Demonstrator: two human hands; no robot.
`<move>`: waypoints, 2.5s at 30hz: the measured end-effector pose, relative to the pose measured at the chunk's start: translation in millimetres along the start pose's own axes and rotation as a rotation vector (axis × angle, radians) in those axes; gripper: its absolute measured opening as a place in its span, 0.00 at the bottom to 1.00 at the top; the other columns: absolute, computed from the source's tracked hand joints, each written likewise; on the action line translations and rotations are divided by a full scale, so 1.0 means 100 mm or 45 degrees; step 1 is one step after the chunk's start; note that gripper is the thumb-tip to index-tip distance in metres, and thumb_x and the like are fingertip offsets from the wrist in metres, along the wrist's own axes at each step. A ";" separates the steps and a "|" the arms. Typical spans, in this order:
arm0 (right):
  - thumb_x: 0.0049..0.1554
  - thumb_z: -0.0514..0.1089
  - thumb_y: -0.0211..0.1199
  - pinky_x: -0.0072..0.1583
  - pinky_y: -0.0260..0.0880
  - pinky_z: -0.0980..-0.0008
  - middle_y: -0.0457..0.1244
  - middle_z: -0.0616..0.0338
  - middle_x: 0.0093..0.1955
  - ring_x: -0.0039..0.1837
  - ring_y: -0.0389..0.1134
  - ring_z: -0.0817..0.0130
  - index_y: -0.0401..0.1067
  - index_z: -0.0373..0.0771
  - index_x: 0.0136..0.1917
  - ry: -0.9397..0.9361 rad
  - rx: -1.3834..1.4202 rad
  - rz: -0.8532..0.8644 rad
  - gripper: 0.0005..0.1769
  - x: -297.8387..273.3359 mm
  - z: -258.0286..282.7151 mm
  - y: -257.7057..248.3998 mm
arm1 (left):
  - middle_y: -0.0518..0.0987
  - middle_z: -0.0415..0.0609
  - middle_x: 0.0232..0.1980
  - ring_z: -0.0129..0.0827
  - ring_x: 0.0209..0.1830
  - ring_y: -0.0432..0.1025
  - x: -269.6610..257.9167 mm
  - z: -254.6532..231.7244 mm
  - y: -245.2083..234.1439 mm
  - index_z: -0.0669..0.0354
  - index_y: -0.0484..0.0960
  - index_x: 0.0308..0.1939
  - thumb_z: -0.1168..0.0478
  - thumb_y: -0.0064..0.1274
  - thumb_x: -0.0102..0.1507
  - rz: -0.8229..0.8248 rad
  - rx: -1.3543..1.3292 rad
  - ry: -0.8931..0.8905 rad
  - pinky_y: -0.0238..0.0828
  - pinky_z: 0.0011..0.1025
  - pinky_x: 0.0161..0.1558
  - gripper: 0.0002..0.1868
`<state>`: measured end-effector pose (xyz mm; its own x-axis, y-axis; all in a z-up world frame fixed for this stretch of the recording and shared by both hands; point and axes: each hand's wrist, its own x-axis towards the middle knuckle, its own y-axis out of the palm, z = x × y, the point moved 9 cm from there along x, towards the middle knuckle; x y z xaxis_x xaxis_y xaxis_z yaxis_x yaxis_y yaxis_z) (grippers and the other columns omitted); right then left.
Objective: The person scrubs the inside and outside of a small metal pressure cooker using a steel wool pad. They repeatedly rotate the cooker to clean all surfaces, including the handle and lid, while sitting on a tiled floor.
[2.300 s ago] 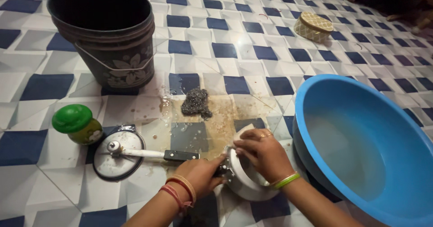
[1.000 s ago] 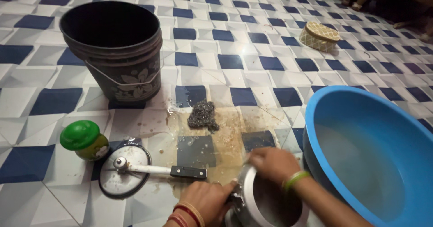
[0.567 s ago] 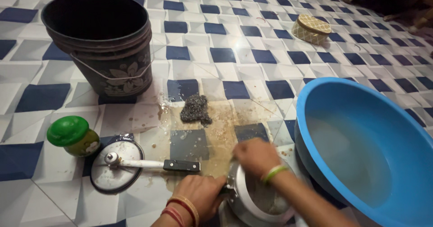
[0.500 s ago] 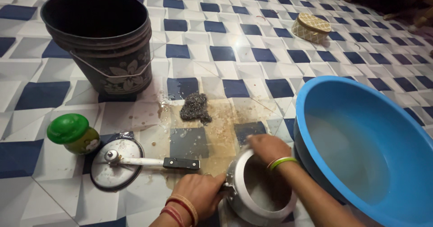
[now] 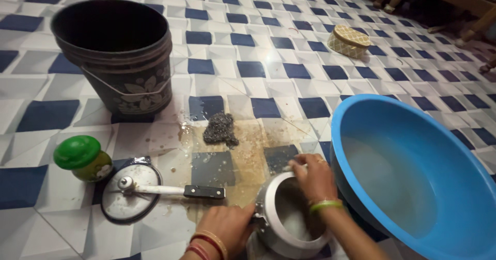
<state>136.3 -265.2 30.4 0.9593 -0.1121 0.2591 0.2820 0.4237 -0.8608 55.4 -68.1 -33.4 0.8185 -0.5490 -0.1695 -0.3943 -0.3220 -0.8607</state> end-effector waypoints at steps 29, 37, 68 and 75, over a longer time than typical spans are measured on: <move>0.51 0.41 0.66 0.53 0.73 0.60 0.67 0.61 0.51 0.55 0.70 0.58 0.76 0.45 0.55 -1.155 -0.065 0.163 0.17 -1.29 0.76 -0.33 | 0.82 0.59 0.45 0.57 0.48 0.76 0.05 0.08 0.07 0.55 0.71 0.53 0.49 0.53 0.65 0.004 -0.083 -0.228 0.73 0.53 0.49 0.19; 0.52 0.40 0.63 0.54 0.72 0.62 0.64 0.61 0.58 0.59 0.67 0.61 0.77 0.44 0.61 -1.553 -0.315 0.234 0.22 -1.54 0.80 -0.36 | 0.82 0.61 0.46 0.58 0.49 0.77 0.06 0.13 0.18 0.59 0.66 0.58 0.52 0.56 0.63 0.094 -0.122 -0.329 0.74 0.51 0.51 0.25; 0.48 0.45 0.68 0.49 0.70 0.60 0.65 0.60 0.50 0.54 0.67 0.57 0.76 0.48 0.46 -1.163 -0.065 0.200 0.11 -1.14 0.80 0.03 | 0.81 0.61 0.49 0.56 0.51 0.76 0.02 0.16 0.04 0.54 0.48 0.78 0.56 0.54 0.64 0.190 -0.065 -0.249 0.73 0.50 0.53 0.43; 0.51 0.55 0.72 0.50 0.71 0.61 0.65 0.61 0.49 0.52 0.67 0.59 0.81 0.55 0.49 -0.960 0.138 0.266 0.13 -1.03 1.01 -0.07 | 0.81 0.61 0.46 0.57 0.49 0.76 0.04 0.31 -0.06 0.55 0.53 0.76 0.57 0.56 0.62 0.123 -0.025 -0.205 0.73 0.51 0.51 0.41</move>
<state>34.2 -166.1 53.9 0.7134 0.6030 0.3571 0.0567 0.4582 -0.8871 74.3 -44.7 -44.2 0.8320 -0.4481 -0.3270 -0.4812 -0.2897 -0.8273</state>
